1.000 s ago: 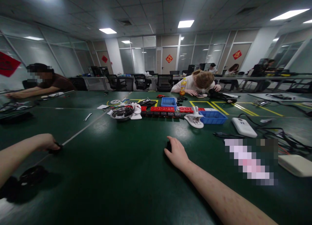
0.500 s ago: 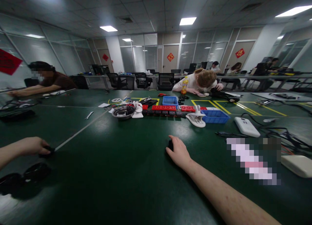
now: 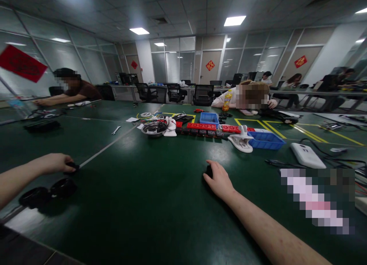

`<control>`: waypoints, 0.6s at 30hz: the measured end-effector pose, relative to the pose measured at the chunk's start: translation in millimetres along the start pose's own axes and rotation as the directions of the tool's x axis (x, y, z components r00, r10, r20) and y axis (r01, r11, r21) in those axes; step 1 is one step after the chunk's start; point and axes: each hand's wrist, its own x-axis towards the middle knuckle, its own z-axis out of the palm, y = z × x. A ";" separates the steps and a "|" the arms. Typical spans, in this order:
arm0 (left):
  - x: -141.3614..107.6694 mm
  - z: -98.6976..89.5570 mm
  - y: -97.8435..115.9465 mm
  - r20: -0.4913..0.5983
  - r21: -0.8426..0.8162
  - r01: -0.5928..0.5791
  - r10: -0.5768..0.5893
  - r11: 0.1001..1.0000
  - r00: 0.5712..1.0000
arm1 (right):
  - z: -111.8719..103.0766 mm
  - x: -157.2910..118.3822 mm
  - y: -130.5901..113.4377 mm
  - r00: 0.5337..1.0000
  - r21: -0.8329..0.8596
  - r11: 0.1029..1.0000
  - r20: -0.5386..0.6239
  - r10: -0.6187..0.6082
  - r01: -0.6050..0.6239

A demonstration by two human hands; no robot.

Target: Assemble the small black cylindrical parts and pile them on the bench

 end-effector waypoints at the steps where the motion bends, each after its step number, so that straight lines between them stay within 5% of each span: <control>1: 0.1 0.5 -1.3 0.022 0.000 -0.020 0.020 1.000 1.000 | 0.2 0.1 0.1 1.000 -0.002 1.000 0.001 -0.001 0.001; 18: -18.1 2.1 4.7 0.146 0.092 -0.184 0.170 0.979 0.975 | -0.4 0.3 -1.8 1.000 -0.026 1.000 0.008 -0.018 0.018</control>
